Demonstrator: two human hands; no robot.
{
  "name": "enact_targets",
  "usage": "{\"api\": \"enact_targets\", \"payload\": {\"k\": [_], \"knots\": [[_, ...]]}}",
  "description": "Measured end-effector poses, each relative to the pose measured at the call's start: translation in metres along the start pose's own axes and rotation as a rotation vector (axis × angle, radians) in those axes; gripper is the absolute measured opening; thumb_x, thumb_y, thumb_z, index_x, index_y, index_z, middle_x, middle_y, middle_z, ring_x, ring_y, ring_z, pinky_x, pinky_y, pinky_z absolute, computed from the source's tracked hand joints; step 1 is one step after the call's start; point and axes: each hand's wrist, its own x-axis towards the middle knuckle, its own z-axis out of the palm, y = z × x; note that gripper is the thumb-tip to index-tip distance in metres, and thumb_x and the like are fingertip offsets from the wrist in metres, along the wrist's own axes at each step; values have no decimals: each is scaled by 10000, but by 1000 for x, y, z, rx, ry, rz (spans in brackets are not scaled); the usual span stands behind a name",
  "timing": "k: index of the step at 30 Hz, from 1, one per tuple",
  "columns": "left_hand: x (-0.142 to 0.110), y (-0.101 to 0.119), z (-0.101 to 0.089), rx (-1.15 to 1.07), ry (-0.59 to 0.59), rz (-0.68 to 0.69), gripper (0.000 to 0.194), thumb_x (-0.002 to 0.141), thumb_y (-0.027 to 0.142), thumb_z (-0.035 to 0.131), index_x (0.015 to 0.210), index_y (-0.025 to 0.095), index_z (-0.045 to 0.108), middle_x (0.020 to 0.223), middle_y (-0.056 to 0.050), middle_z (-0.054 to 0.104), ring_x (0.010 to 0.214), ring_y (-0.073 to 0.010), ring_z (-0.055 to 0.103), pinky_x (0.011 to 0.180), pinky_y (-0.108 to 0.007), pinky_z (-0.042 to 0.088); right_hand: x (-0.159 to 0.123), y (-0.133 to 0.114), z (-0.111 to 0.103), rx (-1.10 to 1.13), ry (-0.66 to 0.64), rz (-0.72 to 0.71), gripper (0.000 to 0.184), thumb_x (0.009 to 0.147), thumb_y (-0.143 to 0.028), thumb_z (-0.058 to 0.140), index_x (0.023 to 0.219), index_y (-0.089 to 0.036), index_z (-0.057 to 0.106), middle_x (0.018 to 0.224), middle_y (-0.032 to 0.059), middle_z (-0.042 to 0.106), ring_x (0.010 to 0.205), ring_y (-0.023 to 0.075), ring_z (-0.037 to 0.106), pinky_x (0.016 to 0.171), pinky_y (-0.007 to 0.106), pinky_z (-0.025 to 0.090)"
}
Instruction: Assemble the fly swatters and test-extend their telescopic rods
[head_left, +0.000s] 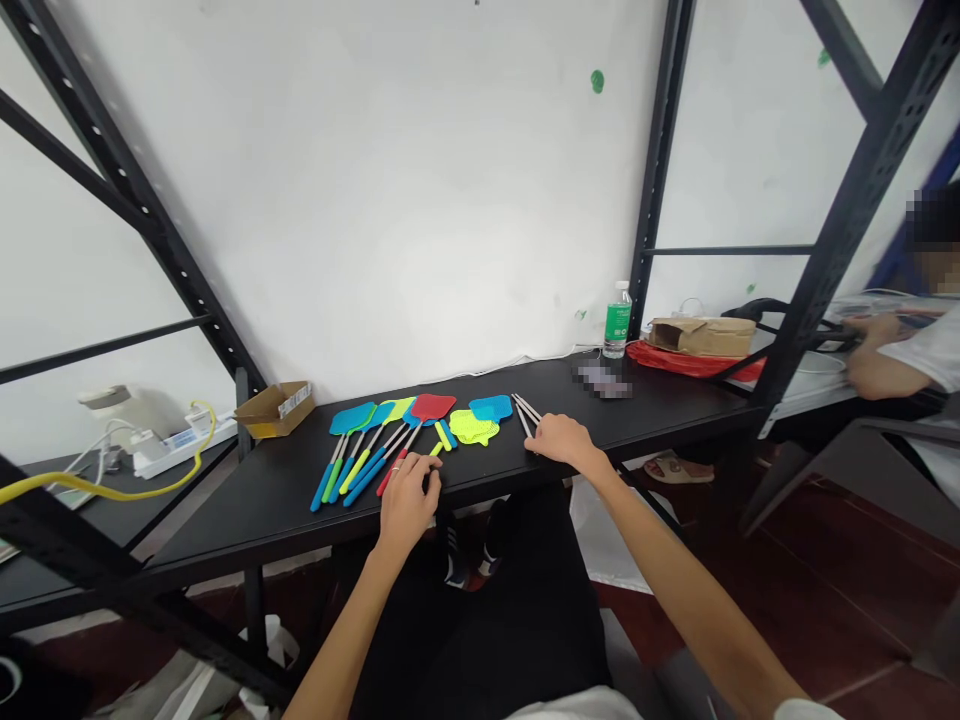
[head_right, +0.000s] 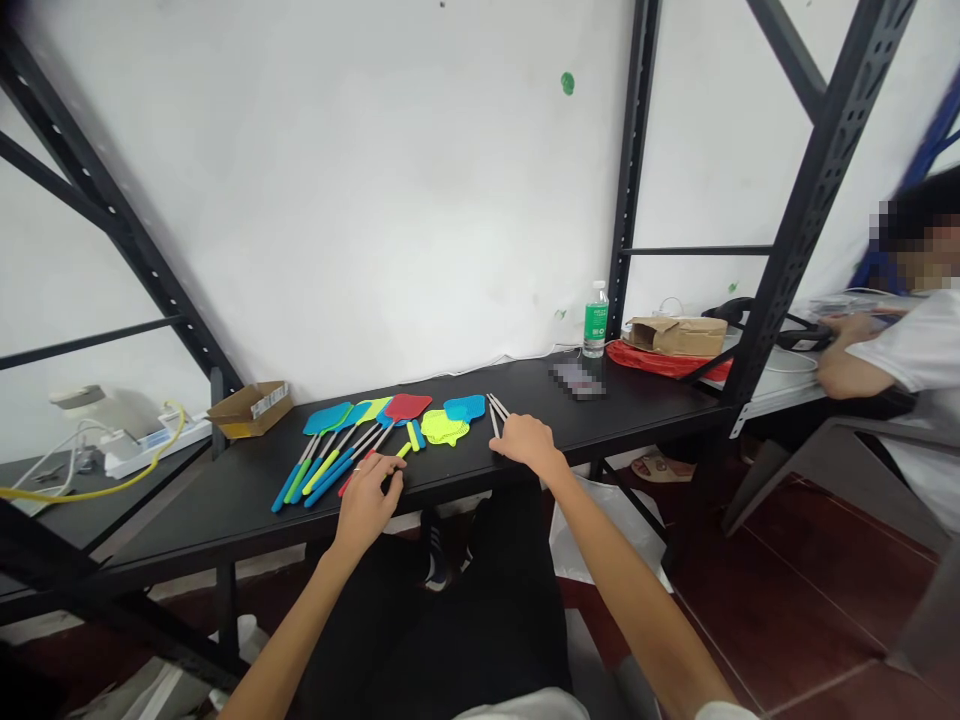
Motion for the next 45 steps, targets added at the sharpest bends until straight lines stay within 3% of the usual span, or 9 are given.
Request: {"api": "enact_targets", "payload": {"k": [4,8,13,17,23,29,35,41,45], "knots": [[-1,-3,-2,-63,39,-52,218,937,204,404,1022,227,603,963,-59,580,855,-208,607,752,-313,470,2,10,-13,247,-138,-76,253,758,-301,575,582,-171,701,629,70,694,561,167,622,548,245,424],[2,-5,-6,-123,28,-79,252,944,222,413,1130,225,583,1082,-78,594,964,-215,618,785,-307,478,3,25,-30,474,-134,-58,238,745,-286,588,585,-148,697,546,30,635,411,85,464,429,209,338],[3,-8,-6,-146,0,-71,344,948,213,393,1244,230,566,1127,-84,642,1071,-234,609,850,-331,488,3,43,-43,730,-154,-66,258,771,-324,625,636,-122,710,487,0,561,372,47,359,366,185,239],[2,-9,-2,-102,-50,-29,397,898,156,418,1249,231,589,1103,-71,681,1093,-249,599,916,-374,475,5,48,-45,941,-132,-63,299,781,-389,685,699,-103,715,517,15,591,376,45,390,359,173,273],[3,-6,-3,-104,-56,-36,403,874,133,383,1165,216,650,1058,-73,675,1004,-245,614,854,-364,483,4,42,-44,1269,-171,-96,285,826,-376,694,926,-112,730,756,93,721,463,68,529,393,156,368],[3,-3,-10,-190,-68,-115,279,906,226,389,1067,225,617,917,-33,689,861,-220,646,787,-332,477,5,29,-35,1390,-246,-109,270,888,-326,638,1065,-132,702,969,140,745,614,117,650,464,172,463],[4,1,-14,-275,-120,-148,263,951,289,354,998,233,606,850,-7,678,770,-192,639,725,-301,447,7,17,-24,1481,-210,-78,134,840,-228,635,952,-156,627,1142,146,713,734,162,709,483,184,477],[4,1,-12,-260,-102,-127,293,933,288,359,988,230,641,909,-27,700,850,-209,645,748,-307,455,8,12,-21,1435,-96,-68,161,849,-301,648,947,-176,625,1126,121,720,767,173,724,470,174,462],[4,-1,-10,-225,-109,-98,326,939,287,355,1045,234,658,916,-23,709,862,-205,651,748,-302,466,8,9,-18,1357,-54,-64,259,884,-405,615,893,-156,685,971,109,726,679,133,682,466,170,472]]}}
